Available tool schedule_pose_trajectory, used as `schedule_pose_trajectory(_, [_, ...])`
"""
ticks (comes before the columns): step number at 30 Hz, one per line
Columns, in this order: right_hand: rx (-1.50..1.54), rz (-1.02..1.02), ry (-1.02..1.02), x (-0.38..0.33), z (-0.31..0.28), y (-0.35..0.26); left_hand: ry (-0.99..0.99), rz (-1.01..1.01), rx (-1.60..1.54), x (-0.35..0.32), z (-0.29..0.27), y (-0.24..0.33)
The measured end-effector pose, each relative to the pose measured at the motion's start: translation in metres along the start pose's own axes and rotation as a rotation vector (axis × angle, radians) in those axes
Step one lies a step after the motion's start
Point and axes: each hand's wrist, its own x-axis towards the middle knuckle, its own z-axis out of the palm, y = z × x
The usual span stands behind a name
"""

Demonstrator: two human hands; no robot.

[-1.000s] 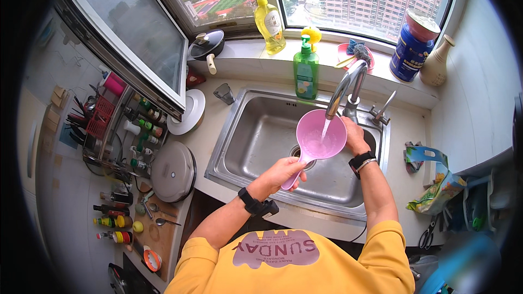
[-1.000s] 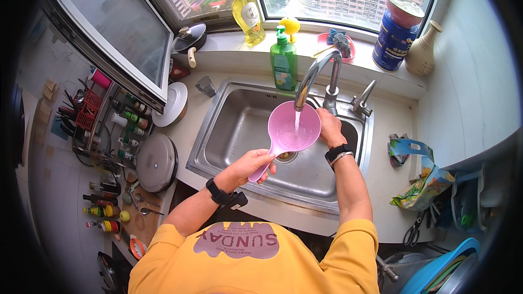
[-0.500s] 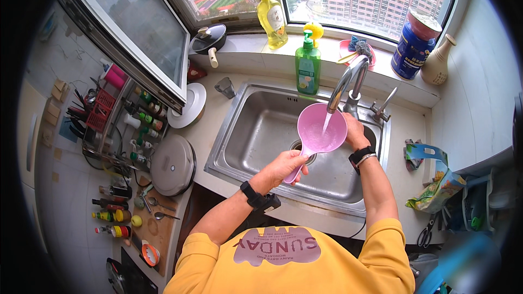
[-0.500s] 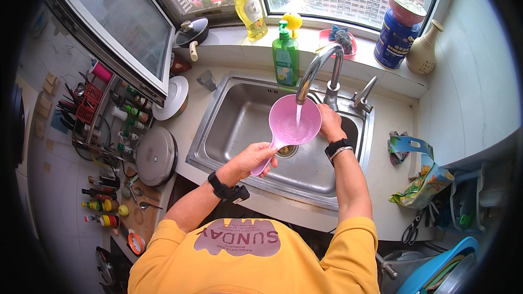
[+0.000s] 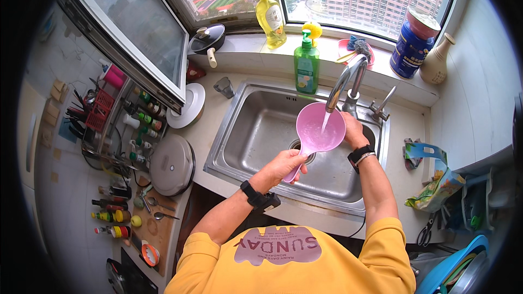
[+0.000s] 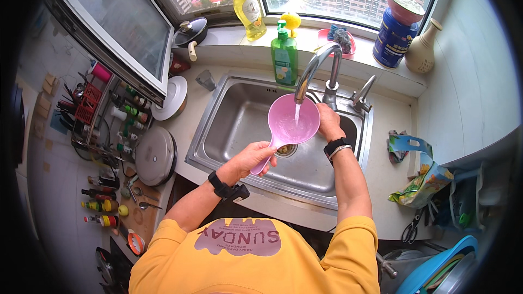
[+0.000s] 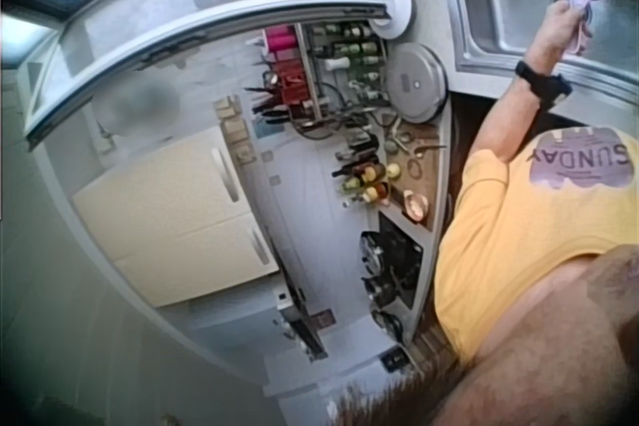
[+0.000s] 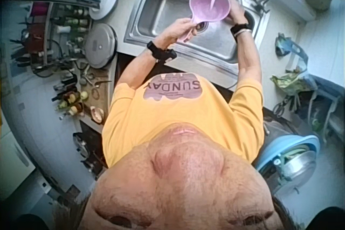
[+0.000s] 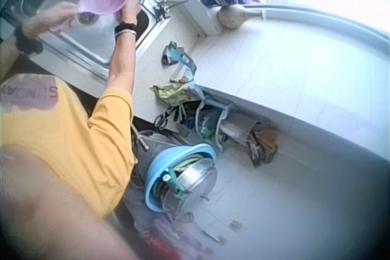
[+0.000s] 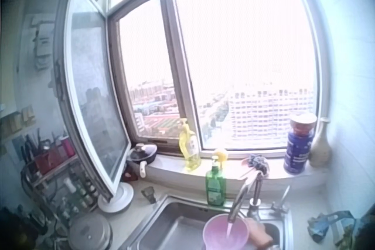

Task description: The person places a bowl of chopped vegetables into a steamer on the stove, adds water to the pot, and retrieves dough from the refrigerator. They unwrap the dough, split it into two pieces, and place them on a plate.

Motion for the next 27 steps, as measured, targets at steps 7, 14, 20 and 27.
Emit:
schedule_pose_trajectory(7, [0.128,0.026,0.052,0.000,0.003,0.000,0.018,0.010,0.025,-0.001,0.001,-0.002])
schedule_pose_trajectory(14, [0.196,0.033,0.068,0.002,0.006,0.003,0.015,0.023,0.044,-0.001,0.004,-0.003])
schedule_pose_trajectory(20, [0.200,0.028,0.067,0.005,0.010,0.007,0.015,0.025,0.047,-0.001,0.004,-0.005])
schedule_pose_trajectory(27, [0.172,0.006,0.046,0.010,0.017,0.017,0.006,0.041,0.048,-0.001,-0.001,-0.010])
